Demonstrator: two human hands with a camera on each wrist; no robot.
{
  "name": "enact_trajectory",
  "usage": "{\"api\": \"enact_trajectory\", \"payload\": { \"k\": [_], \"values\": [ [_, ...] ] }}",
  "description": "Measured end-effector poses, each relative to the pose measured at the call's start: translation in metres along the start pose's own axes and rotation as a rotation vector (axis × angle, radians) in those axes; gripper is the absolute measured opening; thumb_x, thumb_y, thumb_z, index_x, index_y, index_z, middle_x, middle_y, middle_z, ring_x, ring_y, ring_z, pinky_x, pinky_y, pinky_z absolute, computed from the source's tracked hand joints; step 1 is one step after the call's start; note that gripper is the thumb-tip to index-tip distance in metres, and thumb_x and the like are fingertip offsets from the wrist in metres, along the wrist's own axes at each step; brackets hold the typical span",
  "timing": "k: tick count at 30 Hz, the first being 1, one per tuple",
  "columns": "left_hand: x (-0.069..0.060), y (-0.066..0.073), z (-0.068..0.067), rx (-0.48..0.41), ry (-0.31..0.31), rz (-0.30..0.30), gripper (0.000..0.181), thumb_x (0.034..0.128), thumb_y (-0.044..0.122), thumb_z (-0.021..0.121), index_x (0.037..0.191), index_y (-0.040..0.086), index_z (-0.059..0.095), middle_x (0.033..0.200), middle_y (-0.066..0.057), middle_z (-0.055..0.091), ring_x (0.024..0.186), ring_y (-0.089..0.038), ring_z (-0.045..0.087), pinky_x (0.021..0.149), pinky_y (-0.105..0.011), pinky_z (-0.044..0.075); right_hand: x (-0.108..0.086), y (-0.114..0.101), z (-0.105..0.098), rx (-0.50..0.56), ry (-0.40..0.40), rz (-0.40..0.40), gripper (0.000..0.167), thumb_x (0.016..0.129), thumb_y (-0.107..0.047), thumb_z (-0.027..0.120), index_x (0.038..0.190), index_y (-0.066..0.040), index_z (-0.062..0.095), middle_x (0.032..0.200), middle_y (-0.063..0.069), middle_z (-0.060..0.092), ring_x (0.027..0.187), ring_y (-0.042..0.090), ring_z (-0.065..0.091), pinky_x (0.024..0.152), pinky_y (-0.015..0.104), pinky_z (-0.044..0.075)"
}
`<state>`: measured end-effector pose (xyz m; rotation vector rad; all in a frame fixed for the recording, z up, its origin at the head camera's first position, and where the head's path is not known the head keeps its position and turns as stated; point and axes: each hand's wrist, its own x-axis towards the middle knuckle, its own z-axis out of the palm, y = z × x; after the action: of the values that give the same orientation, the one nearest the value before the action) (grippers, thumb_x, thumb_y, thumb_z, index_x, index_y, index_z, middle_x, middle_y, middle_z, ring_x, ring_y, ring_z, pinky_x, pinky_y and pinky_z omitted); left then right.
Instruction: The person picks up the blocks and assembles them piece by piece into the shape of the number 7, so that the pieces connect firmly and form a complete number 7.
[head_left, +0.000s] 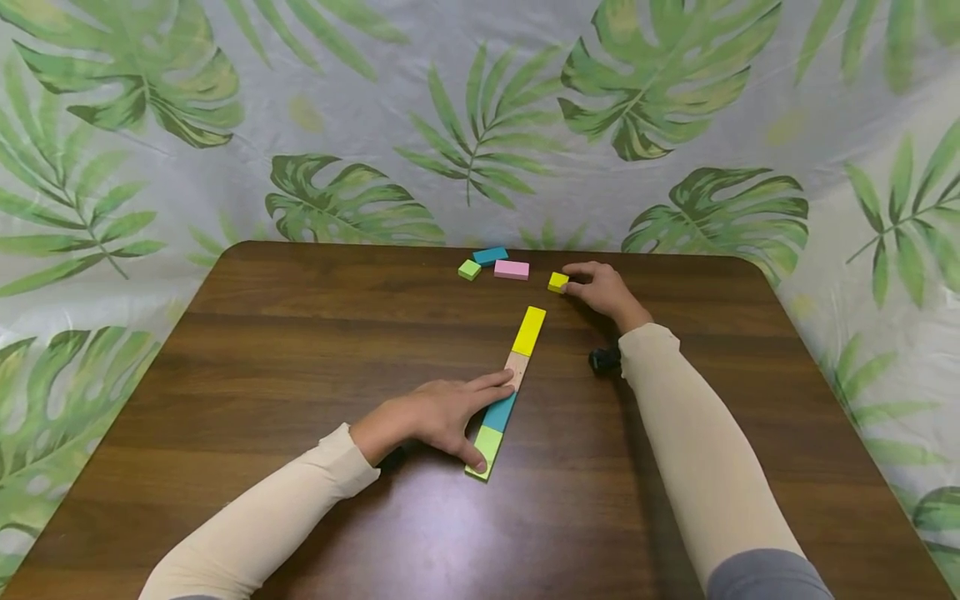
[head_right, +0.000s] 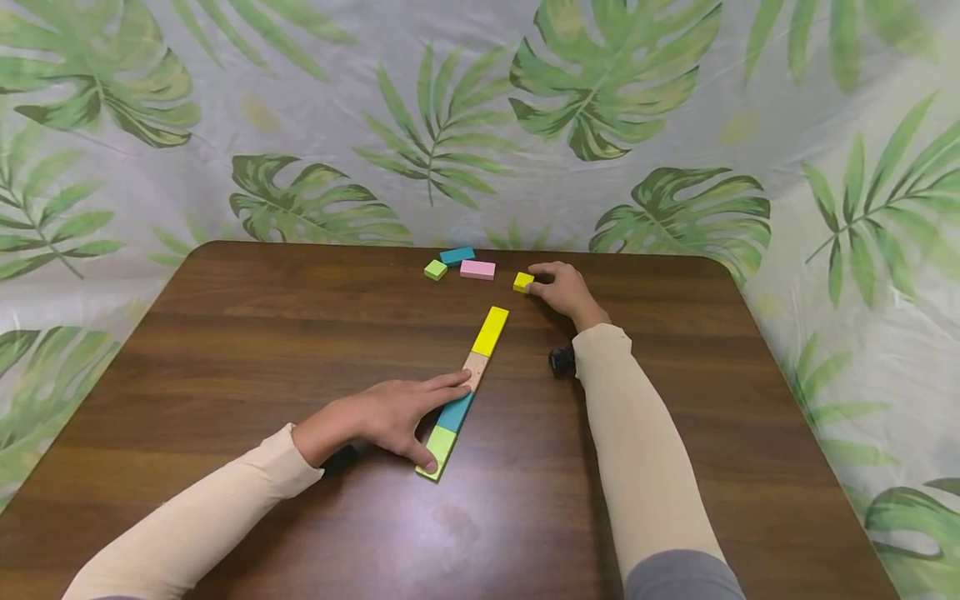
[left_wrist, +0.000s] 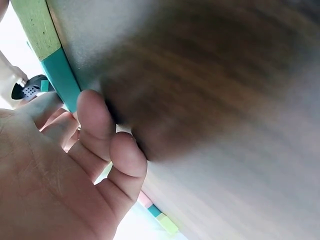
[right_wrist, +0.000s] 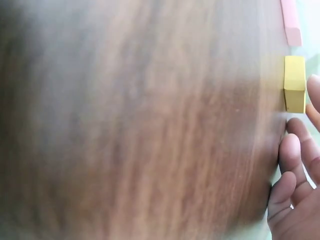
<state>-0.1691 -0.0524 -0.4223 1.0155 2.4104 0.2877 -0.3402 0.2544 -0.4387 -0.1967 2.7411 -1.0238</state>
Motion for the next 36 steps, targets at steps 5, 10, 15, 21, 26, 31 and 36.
{"api": "enact_trajectory", "payload": {
  "k": [5, 10, 15, 21, 26, 31, 36],
  "values": [
    [-0.0004, 0.0, -0.0003, -0.005, 0.003, 0.003, 0.108, 0.0756, 0.06, 0.078, 0.16, 0.033, 0.017, 0.167, 0.02, -0.001, 0.143, -0.018, 0.043, 0.103, -0.038, 0.045, 0.0023, -0.0018, 0.0022, -0.015, 0.006, 0.01, 0.047, 0.101, -0.026, 0.056, 0.145, -0.01, 0.052, 0.157, 0.02, 0.035, 0.146, 0.043, 0.028, 0.117, 0.06, 0.028],
    [-0.0005, -0.0001, 0.0008, -0.011, -0.001, 0.006, 0.108, 0.0755, 0.061, 0.077, 0.16, 0.032, 0.017, 0.168, 0.02, -0.002, 0.143, -0.018, 0.043, 0.102, -0.038, 0.046, 0.0036, -0.0016, 0.0065, -0.032, 0.024, 0.019, 0.044, 0.101, -0.025, 0.056, 0.143, -0.01, 0.054, 0.156, 0.02, 0.038, 0.146, 0.043, 0.029, 0.117, 0.059, 0.029],
    [-0.0001, -0.0003, 0.0004, 0.002, 0.008, 0.004, 0.108, 0.0755, 0.061, 0.077, 0.16, 0.033, 0.017, 0.167, 0.02, -0.002, 0.142, -0.018, 0.044, 0.1, -0.037, 0.047, 0.0039, -0.0031, 0.0059, -0.033, 0.031, 0.022, 0.044, 0.102, -0.025, 0.056, 0.143, -0.01, 0.054, 0.156, 0.02, 0.038, 0.147, 0.043, 0.028, 0.117, 0.059, 0.028],
    [-0.0008, 0.0008, -0.0006, -0.008, 0.003, 0.005, 0.107, 0.0756, 0.06, 0.078, 0.16, 0.032, 0.018, 0.168, 0.019, -0.001, 0.143, -0.019, 0.043, 0.103, -0.04, 0.046, 0.0016, -0.0041, 0.0048, -0.031, 0.023, 0.034, 0.044, 0.101, -0.025, 0.056, 0.143, -0.01, 0.054, 0.157, 0.02, 0.037, 0.147, 0.043, 0.028, 0.117, 0.059, 0.029],
    [-0.0012, 0.0013, -0.0009, -0.018, -0.001, 0.002, 0.107, 0.0757, 0.059, 0.078, 0.16, 0.032, 0.018, 0.168, 0.019, -0.001, 0.143, -0.019, 0.043, 0.104, -0.041, 0.044, -0.0003, -0.0035, 0.0032, -0.026, 0.006, 0.032, 0.046, 0.101, -0.025, 0.057, 0.144, -0.008, 0.052, 0.156, 0.021, 0.038, 0.145, 0.043, 0.031, 0.116, 0.058, 0.031],
    [-0.0013, 0.0012, -0.0005, -0.016, 0.001, 0.002, 0.107, 0.0755, 0.059, 0.078, 0.16, 0.033, 0.018, 0.168, 0.02, 0.0, 0.143, -0.019, 0.042, 0.105, -0.041, 0.044, 0.0004, -0.0022, 0.0018, -0.023, -0.02, 0.025, 0.046, 0.101, -0.024, 0.058, 0.144, -0.009, 0.053, 0.154, 0.021, 0.039, 0.144, 0.042, 0.033, 0.115, 0.057, 0.032],
    [-0.0016, 0.0016, -0.0013, -0.011, 0.002, 0.003, 0.107, 0.0755, 0.059, 0.078, 0.16, 0.032, 0.018, 0.168, 0.019, 0.0, 0.143, -0.019, 0.043, 0.104, -0.04, 0.044, 0.0023, -0.0012, 0.0011, -0.027, -0.047, 0.007, 0.046, 0.1, -0.024, 0.06, 0.143, -0.009, 0.054, 0.153, 0.021, 0.041, 0.142, 0.041, 0.035, 0.115, 0.056, 0.033]
  ]
}}
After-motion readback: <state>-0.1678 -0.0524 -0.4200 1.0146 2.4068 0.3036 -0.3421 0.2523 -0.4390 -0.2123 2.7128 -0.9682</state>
